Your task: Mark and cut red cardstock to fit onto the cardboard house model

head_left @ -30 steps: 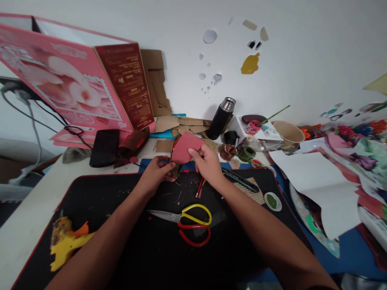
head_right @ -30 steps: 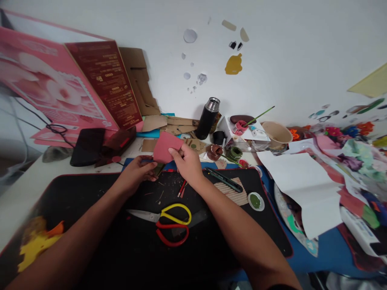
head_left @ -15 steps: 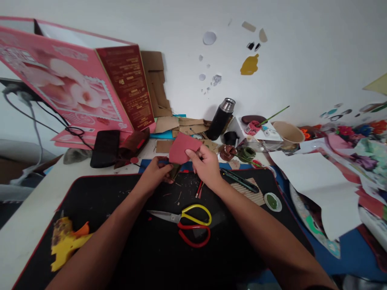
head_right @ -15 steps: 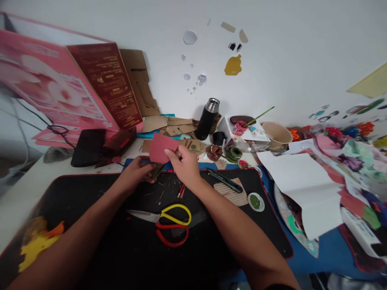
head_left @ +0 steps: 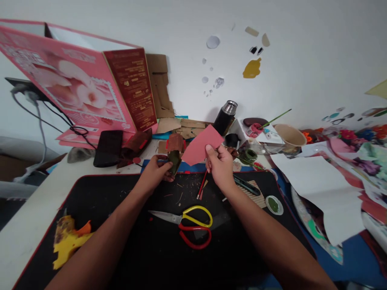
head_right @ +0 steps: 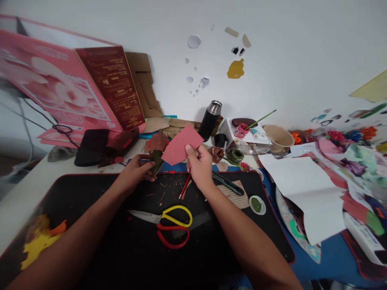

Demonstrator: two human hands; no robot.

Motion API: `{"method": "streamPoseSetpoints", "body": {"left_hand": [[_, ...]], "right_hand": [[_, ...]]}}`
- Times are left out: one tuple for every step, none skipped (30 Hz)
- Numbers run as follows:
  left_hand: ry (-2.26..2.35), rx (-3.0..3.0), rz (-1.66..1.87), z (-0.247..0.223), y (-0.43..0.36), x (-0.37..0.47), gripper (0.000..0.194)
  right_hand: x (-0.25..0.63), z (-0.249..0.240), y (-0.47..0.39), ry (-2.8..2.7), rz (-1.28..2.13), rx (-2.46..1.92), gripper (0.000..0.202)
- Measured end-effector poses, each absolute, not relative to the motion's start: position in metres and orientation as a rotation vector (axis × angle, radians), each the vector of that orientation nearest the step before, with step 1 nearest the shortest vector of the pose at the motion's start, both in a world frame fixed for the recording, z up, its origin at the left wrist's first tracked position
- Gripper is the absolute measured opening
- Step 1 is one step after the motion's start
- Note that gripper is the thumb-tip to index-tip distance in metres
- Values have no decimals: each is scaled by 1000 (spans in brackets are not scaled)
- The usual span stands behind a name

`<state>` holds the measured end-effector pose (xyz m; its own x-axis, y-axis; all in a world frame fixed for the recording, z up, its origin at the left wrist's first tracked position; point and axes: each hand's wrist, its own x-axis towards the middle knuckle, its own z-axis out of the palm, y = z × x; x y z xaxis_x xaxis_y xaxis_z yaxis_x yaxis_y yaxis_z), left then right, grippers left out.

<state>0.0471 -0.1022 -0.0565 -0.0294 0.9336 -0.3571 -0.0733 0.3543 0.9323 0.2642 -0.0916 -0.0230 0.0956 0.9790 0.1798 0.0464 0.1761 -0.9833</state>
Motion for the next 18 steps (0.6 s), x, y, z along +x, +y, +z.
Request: {"method": "streamPoseSetpoints", "body": {"left_hand": [[1348,873,999,-56,-101,46,44],[1356,875,1004,-55,-101,45,43],[1362,877,1008,-55,-100,44,43],[1371,877,1013,-54,-99,43,42],[1379,877,1016,-54,-99,42,40],[1391,880,1017,-54,-98,41,39],[1405,891,1017,-54,-97,40,37],[1424,912,1015,-55,-97,39,36],[1445,942,1012,-57,-96,38,35],[1464,984,1006,-58,-96,37,34],[1480,1035,997,-61,-96,36,33],[1500,1089,987,-63,-96,35,34],[1521,1143,970,-65,-96,34,34],[1543,1194,947,-67,-96,33,34],[1568,1241,921,-68,-96,32,33],[1596,1282,896,-69,-97,32,31],[1628,1313,877,-69,-97,32,29],[1659,1334,861,-68,-97,32,27]], "right_hand": [[267,-26,-93,-1236,999,-1153,47],[269,-29,-94,-1233,1011,-1158,47],[271,-31,-95,-1233,1022,-1163,48],[272,-33,-96,-1234,1030,-1167,48],[273,-35,-97,-1237,1036,-1169,47],[274,-37,-98,-1239,1042,-1170,47],[274,-38,-99,-1239,1047,-1167,46],[274,-40,-100,-1240,1055,-1163,46],[273,-41,-100,-1240,1065,-1157,45],[272,-43,-101,-1240,1077,-1150,45],[271,-44,-101,-1241,1090,-1144,46],[270,-46,-102,-1246,1102,-1139,46],[269,-48,-102,-1257,1111,-1137,45],[267,-49,-103,-1272,1118,-1139,45],[266,-51,-104,-1291,1122,-1145,45],[264,-52,-104,-1311,1124,-1153,44],[263,-53,-105,-1330,1124,-1160,44],[262,-54,-106,-1346,1124,-1164,44]]}}
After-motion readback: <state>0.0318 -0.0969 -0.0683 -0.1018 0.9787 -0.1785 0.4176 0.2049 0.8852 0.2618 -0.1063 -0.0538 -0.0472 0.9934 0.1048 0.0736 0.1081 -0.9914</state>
